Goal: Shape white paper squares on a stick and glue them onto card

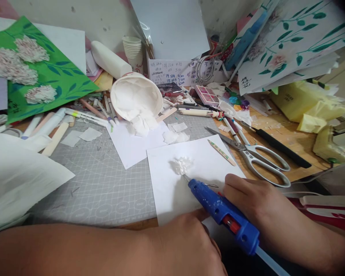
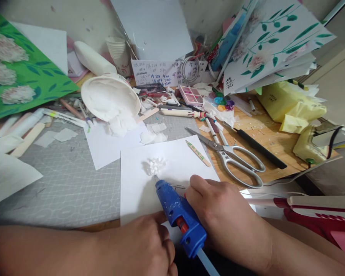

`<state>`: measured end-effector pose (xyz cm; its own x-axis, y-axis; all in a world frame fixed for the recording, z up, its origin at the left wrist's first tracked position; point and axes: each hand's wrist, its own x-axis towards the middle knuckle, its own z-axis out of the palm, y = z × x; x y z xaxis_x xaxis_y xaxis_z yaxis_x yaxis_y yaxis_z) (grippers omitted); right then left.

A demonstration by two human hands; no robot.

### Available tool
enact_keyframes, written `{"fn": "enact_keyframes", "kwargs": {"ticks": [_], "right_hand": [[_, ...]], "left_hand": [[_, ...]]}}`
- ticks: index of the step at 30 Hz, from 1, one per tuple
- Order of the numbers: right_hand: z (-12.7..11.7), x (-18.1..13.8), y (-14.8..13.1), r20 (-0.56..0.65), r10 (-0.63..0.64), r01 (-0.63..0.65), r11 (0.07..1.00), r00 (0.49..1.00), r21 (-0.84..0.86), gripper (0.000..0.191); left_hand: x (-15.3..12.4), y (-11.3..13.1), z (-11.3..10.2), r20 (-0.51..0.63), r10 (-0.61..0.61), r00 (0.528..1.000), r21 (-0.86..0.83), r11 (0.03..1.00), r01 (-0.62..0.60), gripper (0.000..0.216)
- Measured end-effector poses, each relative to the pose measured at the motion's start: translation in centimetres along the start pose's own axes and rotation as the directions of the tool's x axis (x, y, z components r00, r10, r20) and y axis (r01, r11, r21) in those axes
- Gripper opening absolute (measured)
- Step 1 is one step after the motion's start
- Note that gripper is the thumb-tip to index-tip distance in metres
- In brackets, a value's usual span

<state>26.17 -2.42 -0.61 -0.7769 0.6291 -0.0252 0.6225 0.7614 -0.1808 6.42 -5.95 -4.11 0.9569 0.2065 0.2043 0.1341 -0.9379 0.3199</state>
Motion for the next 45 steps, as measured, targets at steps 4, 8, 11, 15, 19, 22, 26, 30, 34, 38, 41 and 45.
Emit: {"fn": "enact_keyframes", "kwargs": {"ticks": [4, 8, 11, 15, 19, 22, 26, 30, 34, 38, 41, 45], "right_hand": [[-0.14, -0.02, -0.13, 0.008, 0.012, -0.013, 0.999, 1.0, 0.031, 0.017], [-0.13, -0.04, -0.35, 0.001, 0.028, -0.028, 0.998, 1.0, 0.051, 0.015], [0.08, -0.17, -0.16, -0.012, 0.016, -0.016, 0.999, 1.0, 0.028, 0.019], [0.2, -0.29, 0.18, -0.059, 0.0, 0.0, 1.0, 0.998, 0.0, 0.021], [0.03, -0.26, 0.12, -0.027, 0.0, 0.002, 0.999, 1.0, 0.045, 0.016], [0.03, -0.27, 0.03, -0.038, 0.012, -0.009, 0.998, 0.999, 0.056, 0.016], [0.13, -0.38, 0.18, -0.093, -0.023, 0.022, 1.0, 0.995, -0.007, 0.023], [0.09, -0.54, 0.37, -0.104, -0.059, 0.052, 0.996, 0.993, -0.068, 0.025], [0.1, -0.63, 0.3, -0.064, -0.023, 0.022, 1.0, 0.998, -0.015, 0.019], [0.15, -0.44, 0.04, -0.086, -0.012, 0.013, 1.0, 0.996, 0.003, 0.016], [0.23, -0.26, -0.04, -0.059, -0.016, 0.014, 0.999, 0.998, -0.04, 0.018], [0.34, -0.19, 0.16, -0.113, -0.032, 0.021, 0.995, 0.993, -0.095, 0.024]], "left_hand": [[-0.09, 0.07, 0.2, -0.008, -0.014, 1.0, 0.021, 1.0, 0.015, 0.018], [-0.08, 0.27, 0.25, 0.004, -0.012, 1.0, -0.006, 1.0, 0.012, 0.02], [-0.07, 0.35, 0.38, 0.002, -0.03, 1.0, 0.02, 0.999, 0.03, 0.02], [-0.02, 0.12, 0.45, 0.021, -0.022, 1.0, 0.011, 1.0, 0.021, 0.019], [-0.01, -0.07, 0.21, 0.008, 0.012, 1.0, -0.02, 1.0, -0.012, 0.023], [-0.11, 0.0, 0.27, -0.005, 0.0, 1.0, -0.027, 1.0, -0.001, 0.024], [-0.24, 0.04, 0.61, -0.021, -0.006, 1.0, -0.01, 1.0, 0.006, 0.023], [-0.2, 0.02, 0.54, 0.012, -0.007, 1.0, -0.011, 1.0, 0.008, 0.021], [-0.12, 0.04, 0.3, 0.019, 0.0, 1.0, -0.006, 1.0, 0.0, 0.021], [-0.06, 0.01, 0.2, -0.01, 0.001, 1.0, -0.019, 1.0, -0.001, 0.024], [-0.06, 0.03, 0.38, -0.005, -0.006, 1.0, -0.028, 1.0, 0.005, 0.024], [-0.2, 0.16, 0.82, -0.04, -0.011, 0.999, -0.013, 1.0, 0.011, 0.024]]}}
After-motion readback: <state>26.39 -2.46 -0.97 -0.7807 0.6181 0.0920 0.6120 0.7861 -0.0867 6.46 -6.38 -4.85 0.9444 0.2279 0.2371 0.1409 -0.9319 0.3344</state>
